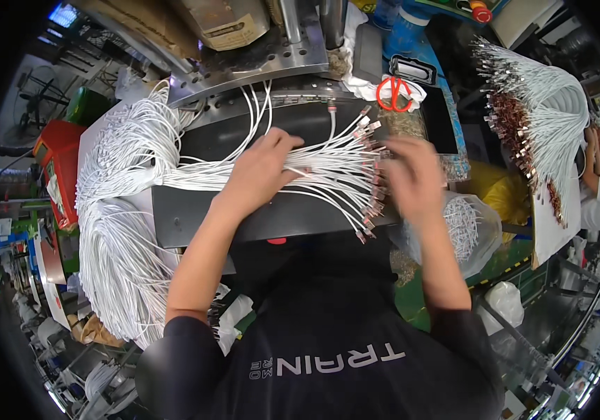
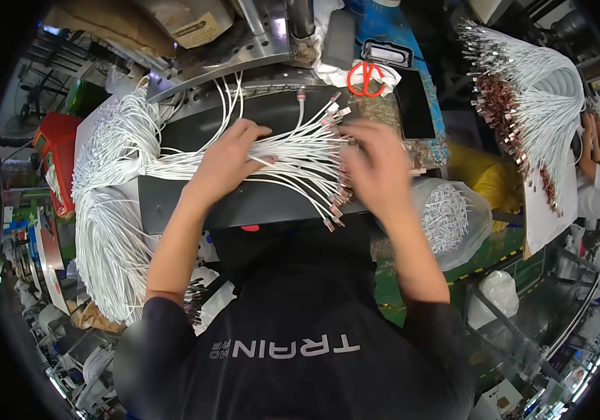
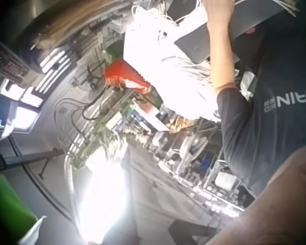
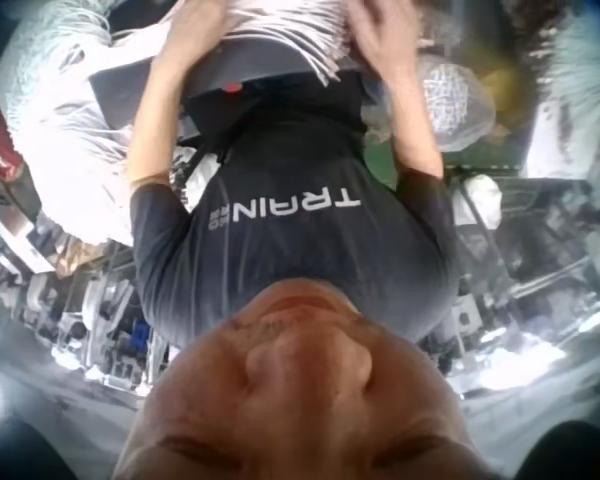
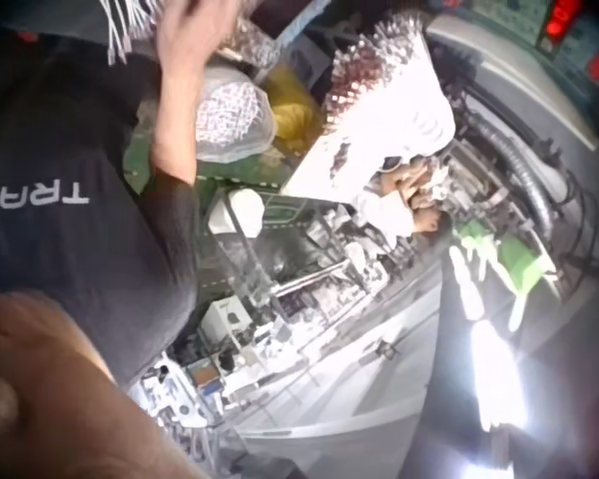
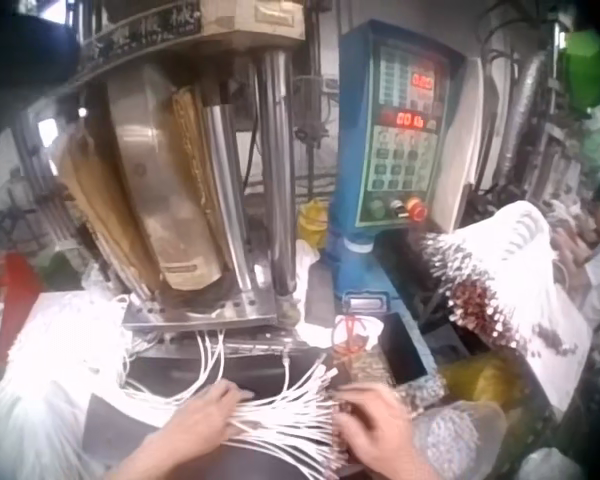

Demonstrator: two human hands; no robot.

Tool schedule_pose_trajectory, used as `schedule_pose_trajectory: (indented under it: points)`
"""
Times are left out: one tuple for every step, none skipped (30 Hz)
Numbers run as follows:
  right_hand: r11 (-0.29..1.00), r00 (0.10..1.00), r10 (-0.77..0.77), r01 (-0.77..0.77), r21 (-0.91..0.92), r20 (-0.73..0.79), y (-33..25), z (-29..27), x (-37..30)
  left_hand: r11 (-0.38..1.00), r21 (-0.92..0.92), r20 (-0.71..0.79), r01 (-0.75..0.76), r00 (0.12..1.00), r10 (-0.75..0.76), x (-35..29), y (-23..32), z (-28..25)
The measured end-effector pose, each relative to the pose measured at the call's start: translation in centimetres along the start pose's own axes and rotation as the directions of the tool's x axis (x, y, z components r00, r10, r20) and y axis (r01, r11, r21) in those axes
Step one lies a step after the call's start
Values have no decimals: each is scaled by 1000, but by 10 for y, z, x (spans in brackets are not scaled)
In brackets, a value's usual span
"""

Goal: Sorting and aligning multiple white wire bundles into an assembly jig or terminal press.

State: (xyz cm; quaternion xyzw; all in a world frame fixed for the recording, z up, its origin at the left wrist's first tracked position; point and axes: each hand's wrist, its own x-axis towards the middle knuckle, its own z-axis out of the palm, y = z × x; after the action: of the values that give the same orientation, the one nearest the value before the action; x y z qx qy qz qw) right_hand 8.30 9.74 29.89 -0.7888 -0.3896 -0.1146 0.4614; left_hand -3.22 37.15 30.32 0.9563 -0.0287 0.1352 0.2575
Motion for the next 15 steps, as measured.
schedule_pose_trajectory:
  points:
    - [996, 988, -69, 75, -42, 136, -21, 17, 21, 997, 37, 63, 62, 996, -64, -1, -8, -3]
    - [988, 979, -140, 149, -48, 151, -36, 42, 36, 989, 79, 123, 122, 984, -131, -2, -17, -7]
    - [971, 961, -225, 235, -47, 163, -47, 59, 47, 974, 132, 167, 182, 965, -203, -6, -21, -15]
    - [970, 959, -231, 240, -41, 162, -47, 70, 53, 973, 138, 163, 186, 965, -207, -7, -24, -23]
    - [983, 917, -159, 183, -30, 365, -44, 82, 55, 975, 89, 203, 206, 954, -220, -7, -25, -33]
    - [991, 830, -87, 126, -33, 552, -42, 93, 58, 973, 41, 243, 226, 943, -229, -6, -28, -43]
    - [996, 700, -14, 71, -50, 714, -39, 100, 64, 969, -7, 282, 247, 930, -235, -4, -30, -50]
    - [996, 701, -18, 75, -48, 713, -32, 96, 71, 969, -5, 279, 248, 931, -237, -2, -32, -54]
    - [987, 668, 3, 118, -110, 744, -29, 83, 82, 968, -10, 230, 251, 943, -242, -6, -34, -59]
    - [972, 636, 29, 163, -171, 771, -29, 74, 90, 967, -16, 181, 253, 952, -246, -9, -36, -62]
    - [973, 628, 18, 169, -159, 778, -35, 68, 93, 967, -20, 134, 254, 959, -250, -14, -36, -64]
    - [947, 667, -9, 246, -209, 745, -41, 63, 97, 964, -19, 129, 265, 957, -260, -16, -37, -64]
    - [912, 702, -42, 318, -260, 711, -47, 61, 99, 964, -17, 137, 264, 956, -259, -18, -38, -61]
    - [868, 735, -76, 381, -318, 674, -50, 60, 99, 966, -18, 145, 258, 957, -253, -18, -37, -56]
    - [868, 730, -81, 386, -312, 678, -50, 68, 94, 967, -19, 153, 253, 957, -247, -19, -37, -51]
